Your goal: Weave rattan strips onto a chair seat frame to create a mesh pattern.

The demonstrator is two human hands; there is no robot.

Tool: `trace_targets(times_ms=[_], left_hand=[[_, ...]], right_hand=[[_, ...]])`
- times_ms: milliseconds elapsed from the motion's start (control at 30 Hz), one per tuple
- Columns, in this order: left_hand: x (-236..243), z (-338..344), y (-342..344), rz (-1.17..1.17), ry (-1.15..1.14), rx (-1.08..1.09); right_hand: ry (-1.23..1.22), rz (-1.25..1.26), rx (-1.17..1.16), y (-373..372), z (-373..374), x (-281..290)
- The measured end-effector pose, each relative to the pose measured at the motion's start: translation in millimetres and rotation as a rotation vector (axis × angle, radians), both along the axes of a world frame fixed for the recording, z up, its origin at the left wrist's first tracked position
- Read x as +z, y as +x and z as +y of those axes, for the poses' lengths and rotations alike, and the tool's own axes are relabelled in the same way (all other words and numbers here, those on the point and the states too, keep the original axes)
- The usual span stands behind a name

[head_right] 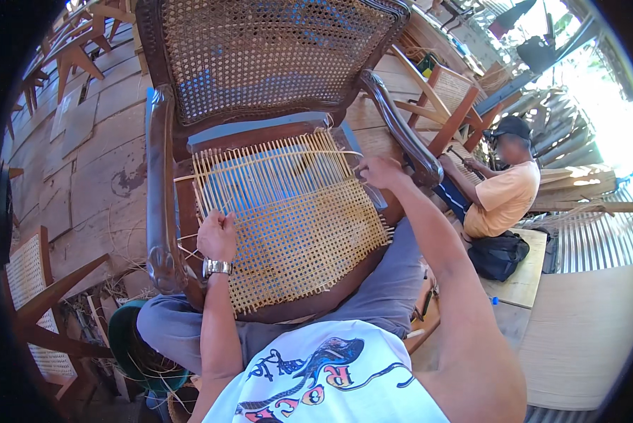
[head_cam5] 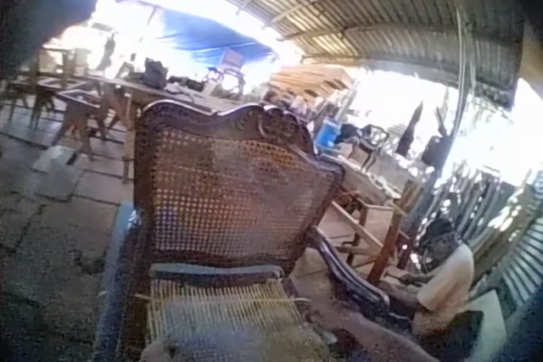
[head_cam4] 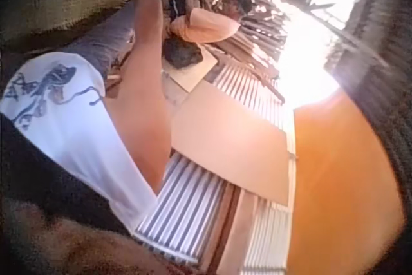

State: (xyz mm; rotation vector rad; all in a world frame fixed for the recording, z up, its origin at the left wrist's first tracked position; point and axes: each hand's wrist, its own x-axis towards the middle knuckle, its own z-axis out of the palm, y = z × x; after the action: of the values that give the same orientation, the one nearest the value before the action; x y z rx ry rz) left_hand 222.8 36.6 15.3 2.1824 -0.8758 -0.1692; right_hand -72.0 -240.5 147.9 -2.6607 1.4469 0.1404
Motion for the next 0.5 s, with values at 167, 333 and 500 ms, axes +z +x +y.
trace_targets(times_ms=[167,333,500], left_hand=[[1,3,1,0.003,0.031,0.007],[2,3,1,-0.008,0.050,0.011],[1,5,3,0.015,0.022,-0.009]], right_hand=[[0.033,-0.076,-0.119,6,2,4],[-0.038,0.084,-0.072,-4,3,3],[0.022,-0.035,-0.071,-4,12,14]])
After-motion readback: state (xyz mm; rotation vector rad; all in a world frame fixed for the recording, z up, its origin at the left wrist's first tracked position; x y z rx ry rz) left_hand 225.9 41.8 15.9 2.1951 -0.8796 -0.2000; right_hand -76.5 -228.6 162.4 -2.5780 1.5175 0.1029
